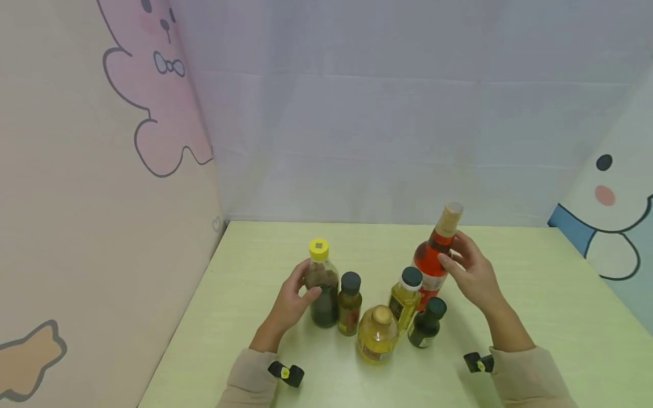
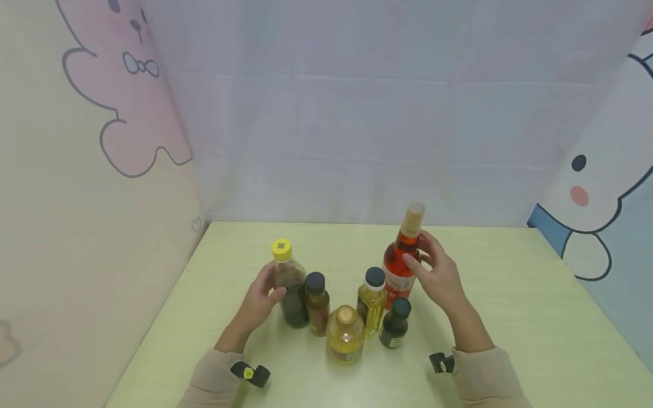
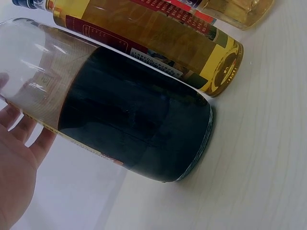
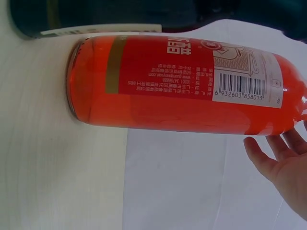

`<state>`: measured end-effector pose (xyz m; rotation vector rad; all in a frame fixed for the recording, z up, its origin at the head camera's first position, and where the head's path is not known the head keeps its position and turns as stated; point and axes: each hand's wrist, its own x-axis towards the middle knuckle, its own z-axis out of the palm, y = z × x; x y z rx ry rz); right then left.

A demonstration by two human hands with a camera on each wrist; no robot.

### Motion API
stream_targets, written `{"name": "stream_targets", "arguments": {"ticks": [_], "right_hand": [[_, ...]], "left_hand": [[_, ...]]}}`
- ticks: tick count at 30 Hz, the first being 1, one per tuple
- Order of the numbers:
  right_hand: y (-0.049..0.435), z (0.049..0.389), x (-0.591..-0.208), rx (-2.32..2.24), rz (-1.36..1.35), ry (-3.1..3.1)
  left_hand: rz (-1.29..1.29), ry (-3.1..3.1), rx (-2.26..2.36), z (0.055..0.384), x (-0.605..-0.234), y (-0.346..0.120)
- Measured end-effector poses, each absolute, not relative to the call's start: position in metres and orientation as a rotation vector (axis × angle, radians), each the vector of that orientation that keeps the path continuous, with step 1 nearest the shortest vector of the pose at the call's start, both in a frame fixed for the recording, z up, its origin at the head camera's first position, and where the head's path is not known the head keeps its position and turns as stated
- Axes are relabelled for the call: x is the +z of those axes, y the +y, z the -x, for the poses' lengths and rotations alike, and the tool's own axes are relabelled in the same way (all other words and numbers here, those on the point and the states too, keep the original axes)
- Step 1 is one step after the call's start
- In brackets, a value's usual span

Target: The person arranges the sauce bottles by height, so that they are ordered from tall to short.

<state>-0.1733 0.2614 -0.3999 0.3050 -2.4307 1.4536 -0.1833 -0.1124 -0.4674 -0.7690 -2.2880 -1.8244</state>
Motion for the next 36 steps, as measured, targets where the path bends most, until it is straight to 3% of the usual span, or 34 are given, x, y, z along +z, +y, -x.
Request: {"name": "stream_targets", "arguments": {"ticks": [36], "right_hand": [[0.2555, 0.1822, -0.3973, 1.668, -0.21, -2.363]], "left_hand": [[0.763, -2.26, -1.803, 0.181, -0.4708, -0.1121]]}}
